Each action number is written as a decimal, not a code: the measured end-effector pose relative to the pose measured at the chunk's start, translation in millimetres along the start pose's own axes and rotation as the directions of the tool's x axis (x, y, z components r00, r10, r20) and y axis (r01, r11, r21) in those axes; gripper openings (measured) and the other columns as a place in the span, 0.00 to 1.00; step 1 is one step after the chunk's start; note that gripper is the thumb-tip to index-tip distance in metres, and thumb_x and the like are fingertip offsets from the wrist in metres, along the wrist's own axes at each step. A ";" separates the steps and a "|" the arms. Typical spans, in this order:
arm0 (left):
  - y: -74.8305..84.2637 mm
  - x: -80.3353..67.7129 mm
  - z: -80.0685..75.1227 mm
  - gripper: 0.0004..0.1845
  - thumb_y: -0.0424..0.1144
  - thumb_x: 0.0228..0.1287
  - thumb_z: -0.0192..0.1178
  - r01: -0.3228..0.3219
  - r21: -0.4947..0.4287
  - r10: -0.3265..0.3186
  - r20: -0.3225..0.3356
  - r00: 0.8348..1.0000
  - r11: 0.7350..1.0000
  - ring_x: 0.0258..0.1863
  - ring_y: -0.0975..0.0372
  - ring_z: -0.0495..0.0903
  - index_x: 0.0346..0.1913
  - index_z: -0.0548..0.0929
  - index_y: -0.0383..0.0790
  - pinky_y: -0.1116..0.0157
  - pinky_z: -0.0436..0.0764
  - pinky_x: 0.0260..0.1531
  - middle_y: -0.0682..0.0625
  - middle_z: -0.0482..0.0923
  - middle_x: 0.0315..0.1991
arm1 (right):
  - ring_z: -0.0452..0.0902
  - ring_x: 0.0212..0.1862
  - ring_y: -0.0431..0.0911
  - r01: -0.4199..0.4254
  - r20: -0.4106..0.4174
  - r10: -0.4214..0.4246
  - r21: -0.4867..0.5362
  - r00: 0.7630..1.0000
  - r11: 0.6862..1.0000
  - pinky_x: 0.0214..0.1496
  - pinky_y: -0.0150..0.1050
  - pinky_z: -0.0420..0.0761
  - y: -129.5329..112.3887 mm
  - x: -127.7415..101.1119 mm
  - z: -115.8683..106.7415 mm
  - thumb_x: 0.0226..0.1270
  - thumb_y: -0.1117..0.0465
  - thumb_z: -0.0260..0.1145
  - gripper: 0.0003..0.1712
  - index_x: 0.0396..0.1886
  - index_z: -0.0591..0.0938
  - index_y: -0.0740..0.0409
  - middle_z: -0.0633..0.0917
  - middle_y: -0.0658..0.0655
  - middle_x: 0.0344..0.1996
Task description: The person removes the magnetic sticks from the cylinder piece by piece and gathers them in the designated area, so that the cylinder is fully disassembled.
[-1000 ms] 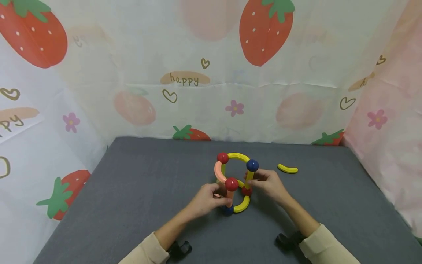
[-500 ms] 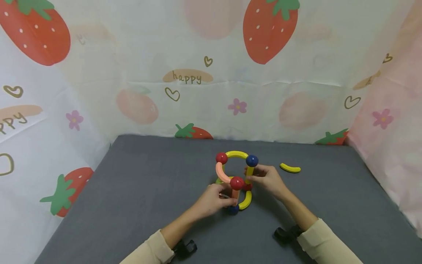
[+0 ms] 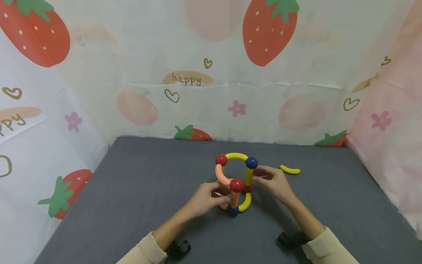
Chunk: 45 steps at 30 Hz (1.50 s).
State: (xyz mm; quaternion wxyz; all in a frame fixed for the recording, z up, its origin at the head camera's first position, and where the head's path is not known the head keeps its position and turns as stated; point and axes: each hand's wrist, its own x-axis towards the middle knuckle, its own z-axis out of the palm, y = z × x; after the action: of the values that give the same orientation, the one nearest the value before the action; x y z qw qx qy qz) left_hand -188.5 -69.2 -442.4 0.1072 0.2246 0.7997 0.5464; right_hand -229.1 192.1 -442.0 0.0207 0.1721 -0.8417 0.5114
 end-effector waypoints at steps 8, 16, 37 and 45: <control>7.2 -12.8 -20.0 0.19 0.38 0.65 0.63 0.097 -0.130 -0.108 -0.078 0.991 0.987 0.51 0.54 0.83 0.56 0.81 0.32 0.65 0.82 0.50 0.39 0.83 0.52 | 0.80 0.43 0.28 0.157 -0.070 -0.161 -0.055 0.984 0.986 0.46 0.27 0.81 -12.9 -17.2 -13.0 0.65 0.66 0.66 0.15 0.51 0.83 0.64 0.87 0.62 0.44; 15.0 -10.6 -27.8 0.25 0.43 0.67 0.62 0.216 -0.534 -0.335 -0.137 0.932 0.818 0.49 0.58 0.84 0.62 0.77 0.34 0.62 0.81 0.54 0.42 0.81 0.56 | 0.81 0.43 0.34 0.332 -0.066 -0.331 0.001 0.941 0.943 0.46 0.26 0.81 -33.0 -28.2 -9.2 0.61 0.74 0.67 0.15 0.49 0.83 0.65 0.86 0.62 0.41; 26.2 1.8 -3.6 0.23 0.43 0.67 0.62 0.162 -0.732 -0.391 -0.152 0.908 0.661 0.40 0.64 0.85 0.57 0.78 0.29 0.65 0.83 0.50 0.52 0.86 0.38 | 0.80 0.49 0.33 0.245 0.090 -0.267 0.203 0.959 0.948 0.52 0.31 0.82 -51.2 -22.5 33.0 0.62 0.69 0.68 0.23 0.58 0.78 0.67 0.82 0.69 0.53; 28.4 4.3 -1.6 0.19 0.37 0.70 0.59 0.143 -0.761 -0.387 -0.150 0.910 0.633 0.39 0.65 0.85 0.57 0.77 0.26 0.67 0.84 0.46 0.50 0.84 0.40 | 0.82 0.44 0.36 0.231 0.091 -0.254 0.204 0.963 0.951 0.50 0.33 0.83 -51.4 -24.0 35.5 0.62 0.68 0.69 0.22 0.56 0.79 0.67 0.83 0.66 0.49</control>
State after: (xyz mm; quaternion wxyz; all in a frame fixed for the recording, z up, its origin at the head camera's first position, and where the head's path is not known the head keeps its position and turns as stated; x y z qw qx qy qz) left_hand -186.1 -59.9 -415.3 0.1460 -0.0448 0.5423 0.8262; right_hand -185.6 146.2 -420.0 0.0179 0.3048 -0.7606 0.5729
